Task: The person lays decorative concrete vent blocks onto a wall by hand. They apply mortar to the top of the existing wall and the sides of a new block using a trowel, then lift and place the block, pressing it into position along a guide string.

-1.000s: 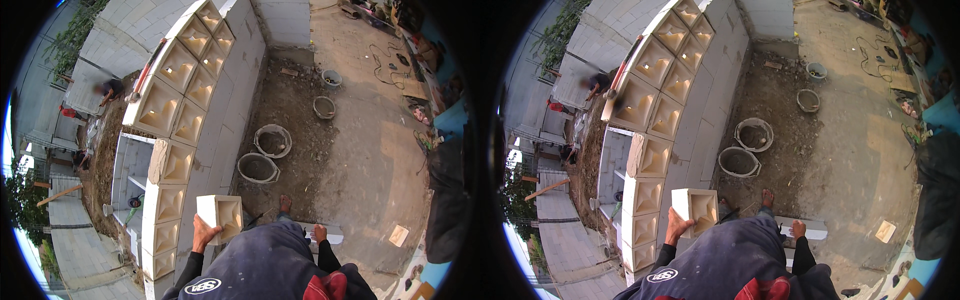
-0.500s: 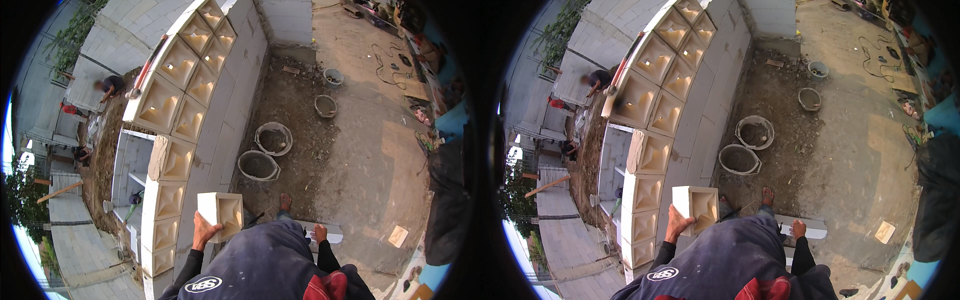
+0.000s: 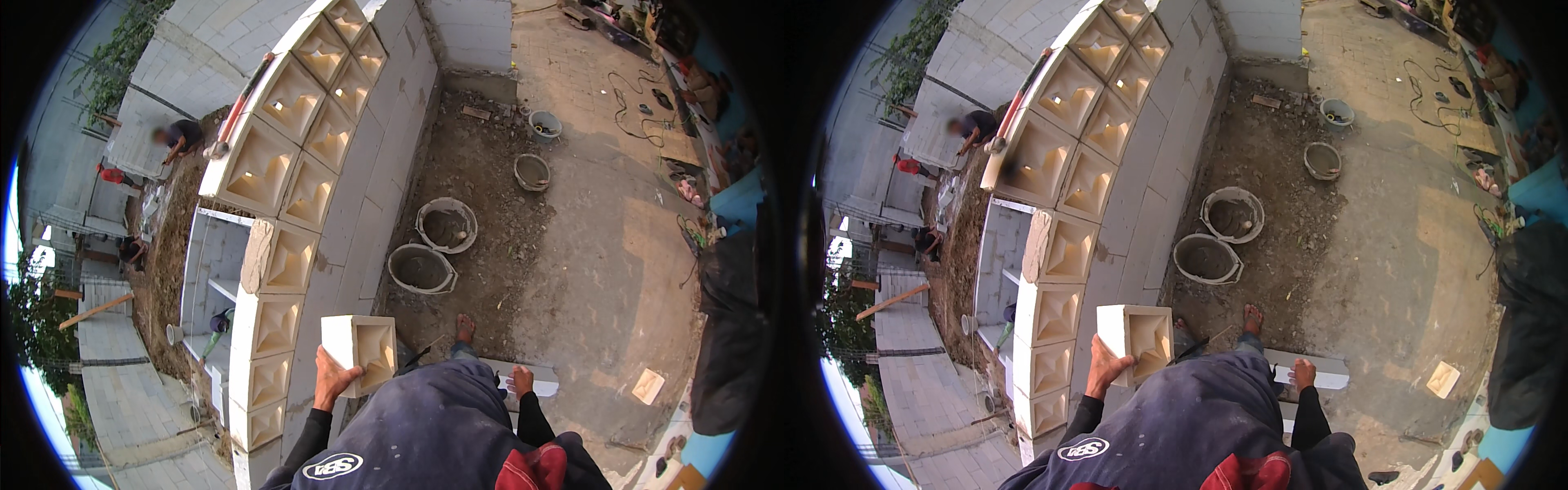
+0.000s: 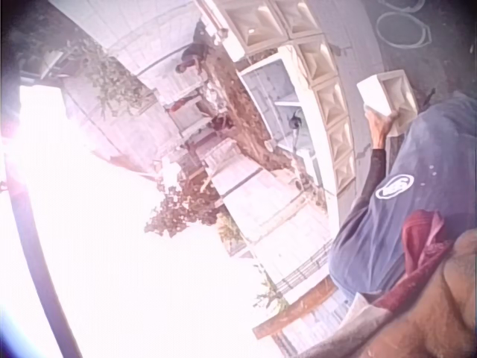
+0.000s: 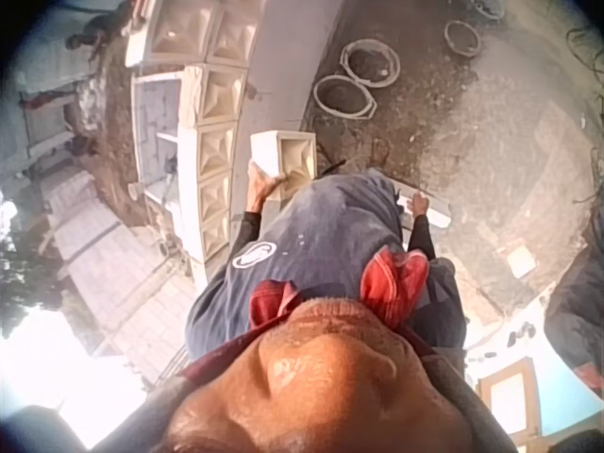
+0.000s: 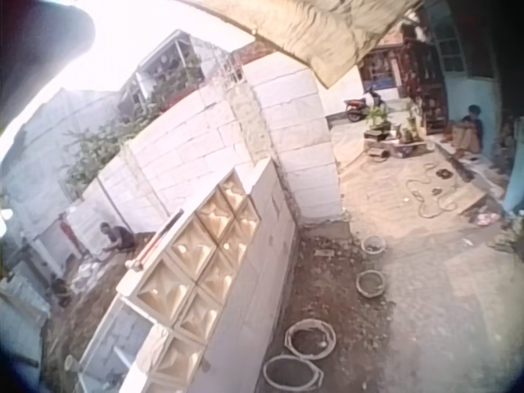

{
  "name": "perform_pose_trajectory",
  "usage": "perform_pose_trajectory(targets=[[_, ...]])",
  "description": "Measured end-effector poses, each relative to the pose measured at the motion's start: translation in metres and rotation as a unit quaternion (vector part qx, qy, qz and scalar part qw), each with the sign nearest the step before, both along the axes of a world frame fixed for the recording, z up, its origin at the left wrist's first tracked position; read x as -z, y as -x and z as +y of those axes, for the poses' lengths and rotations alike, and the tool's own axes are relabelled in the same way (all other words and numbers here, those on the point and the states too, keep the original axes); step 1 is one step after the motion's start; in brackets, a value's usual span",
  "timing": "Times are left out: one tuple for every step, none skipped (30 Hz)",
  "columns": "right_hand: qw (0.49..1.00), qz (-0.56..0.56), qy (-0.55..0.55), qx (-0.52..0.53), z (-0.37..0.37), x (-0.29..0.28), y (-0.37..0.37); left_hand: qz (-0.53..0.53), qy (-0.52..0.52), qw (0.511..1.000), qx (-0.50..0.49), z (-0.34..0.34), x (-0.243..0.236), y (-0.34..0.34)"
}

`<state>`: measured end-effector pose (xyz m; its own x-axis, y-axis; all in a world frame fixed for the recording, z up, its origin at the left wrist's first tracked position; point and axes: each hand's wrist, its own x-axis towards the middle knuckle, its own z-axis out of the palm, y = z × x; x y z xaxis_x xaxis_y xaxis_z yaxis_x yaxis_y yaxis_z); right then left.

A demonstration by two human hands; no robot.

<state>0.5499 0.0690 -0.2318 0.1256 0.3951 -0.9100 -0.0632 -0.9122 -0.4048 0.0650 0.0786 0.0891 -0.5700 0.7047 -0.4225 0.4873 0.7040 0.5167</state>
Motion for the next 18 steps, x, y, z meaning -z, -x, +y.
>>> perform_pose_trajectory(targets=[[1.0, -0.002, -0.004, 0.007, 0.0, 0.0, 0.0, 0.008, 0.0, 1.0, -0.001, -0.001, 0.002, 0.001], [1.0, 0.003, -0.01, 0.005, 0.0, 0.0, 0.0, 0.016, 0.0, 1.0, -0.002, -0.002, 0.003, 0.0], [1.0, 0.008, -0.016, 0.003, 0.0, 0.0, -0.002, 0.024, 0.001, 1.0, -0.003, -0.002, 0.003, 0.0], [1.0, 0.012, -0.021, 0.0, 0.0, -0.001, -0.003, 0.023, 0.007, 1.0, -0.006, -0.002, 0.003, -0.001], [1.0, 0.012, -0.021, 0.001, -0.001, 0.0, -0.004, 0.022, 0.013, 1.0, -0.008, 0.001, -0.002, -0.004], [1.0, 0.011, -0.022, 0.003, -0.001, 0.001, -0.005, 0.021, 0.019, 1.0, -0.01, 0.003, -0.005, -0.007], [1.0, 0.011, -0.022, 0.004, -0.001, 0.001, -0.007, 0.015, 0.011, 1.0, -0.007, 0.003, -0.005, -0.008], [1.0, 0.009, -0.011, 0.0, 0.003, -0.001, -0.006, 0.012, 0.003, 1.0, -0.006, 0.002, -0.006, -0.008], [1.0, 0.008, 0.001, -0.005, 0.005, -0.003, -0.007, 0.009, -0.006, 1.0, -0.004, 0.001, -0.006, -0.009], [1.0, 0.006, 0.012, -0.008, 0.008, -0.005, -0.008, 0.012, -0.006, 1.0, -0.002, 0.0, -0.006, -0.009], [1.0, 0.0, 0.01, -0.018, 0.011, -0.006, -0.01, 0.014, -0.007, 1.0, -0.001, -0.002, -0.006, -0.009], [1.0, -0.007, 0.008, -0.029, 0.014, -0.007, -0.012, 0.016, -0.008, 1.0, 0.0, -0.003, -0.004, -0.009], [0.999, -0.014, 0.006, -0.039, 0.019, -0.008, -0.014, 0.016, -0.012, 1.0, -0.005, -0.004, -0.003, -0.009], [0.998, -0.015, -0.001, -0.053, 0.021, -0.008, -0.019, 0.015, -0.014, 1.0, -0.01, -0.007, -0.001, -0.009], [0.998, -0.023, -0.007, -0.06, 0.028, -0.005, -0.023, 0.014, -0.016, 1.0, -0.017, -0.009, 0.0, -0.01], [0.997, -0.031, -0.012, -0.066, 0.032, 0.002, -0.029, 0.008, -0.016, 1.0, -0.013, -0.006, -0.003, -0.012], [0.996, -0.039, -0.018, -0.075, 0.034, 0.009, -0.035, 0.002, -0.016, 1.0, -0.011, 0.0, -0.006, -0.012], [0.996, -0.037, -0.013, -0.082, 0.038, 0.006, -0.034, -0.002, -0.013, 1.0, -0.021, -0.004, -0.008, -0.013]])
